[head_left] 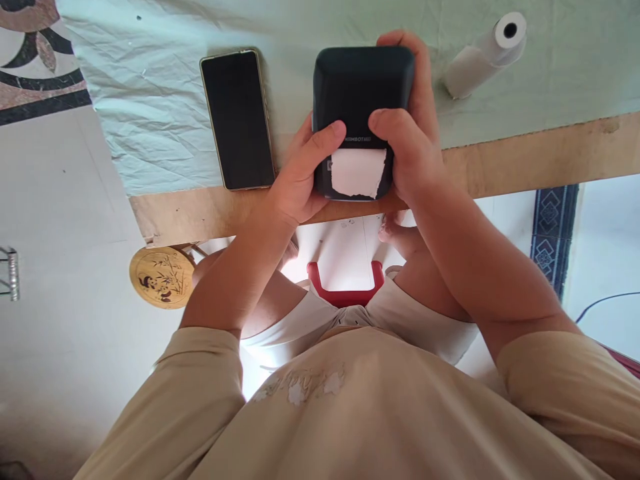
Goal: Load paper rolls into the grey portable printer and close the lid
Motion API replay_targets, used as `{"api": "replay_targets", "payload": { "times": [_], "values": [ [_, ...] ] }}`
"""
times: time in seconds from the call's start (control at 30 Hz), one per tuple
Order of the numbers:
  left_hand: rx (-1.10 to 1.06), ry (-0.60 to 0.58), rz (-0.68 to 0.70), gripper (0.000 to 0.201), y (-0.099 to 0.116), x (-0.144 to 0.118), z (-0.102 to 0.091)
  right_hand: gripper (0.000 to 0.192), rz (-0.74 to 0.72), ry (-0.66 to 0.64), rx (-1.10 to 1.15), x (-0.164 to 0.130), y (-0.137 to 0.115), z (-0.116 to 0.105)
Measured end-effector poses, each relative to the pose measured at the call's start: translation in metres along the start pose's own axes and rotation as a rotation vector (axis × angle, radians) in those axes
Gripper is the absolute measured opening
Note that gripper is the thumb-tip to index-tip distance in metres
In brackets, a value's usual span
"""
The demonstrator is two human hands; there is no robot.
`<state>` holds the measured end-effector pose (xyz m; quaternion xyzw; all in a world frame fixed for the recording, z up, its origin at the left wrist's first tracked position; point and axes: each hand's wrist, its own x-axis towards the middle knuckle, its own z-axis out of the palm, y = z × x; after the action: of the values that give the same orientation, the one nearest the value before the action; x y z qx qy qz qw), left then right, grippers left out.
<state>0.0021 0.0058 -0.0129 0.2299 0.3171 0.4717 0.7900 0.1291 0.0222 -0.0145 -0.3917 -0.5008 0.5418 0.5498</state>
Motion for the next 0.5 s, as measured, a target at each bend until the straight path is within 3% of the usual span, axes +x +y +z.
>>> {"api": "replay_targets", "payload": {
  "times": [0.17, 0.33, 0.5],
  "values": [
    [-0.022, -0.035, 0.012, 0.022, 0.0, 0.002, 0.0, 0.049, 0.05, -0.001, -0.042, 0.002, -0.004, 0.0],
    [-0.049, -0.103, 0.003, 0.049, 0.003, 0.007, -0.004, 0.05, 0.006, -0.032, -0.024, 0.005, -0.004, -0.001],
    [-0.106, -0.058, 0.071, 0.04, -0.003, 0.01, -0.01, 0.049, -0.09, -0.04, -0.114, 0.005, -0.003, -0.007]
  ]
}}
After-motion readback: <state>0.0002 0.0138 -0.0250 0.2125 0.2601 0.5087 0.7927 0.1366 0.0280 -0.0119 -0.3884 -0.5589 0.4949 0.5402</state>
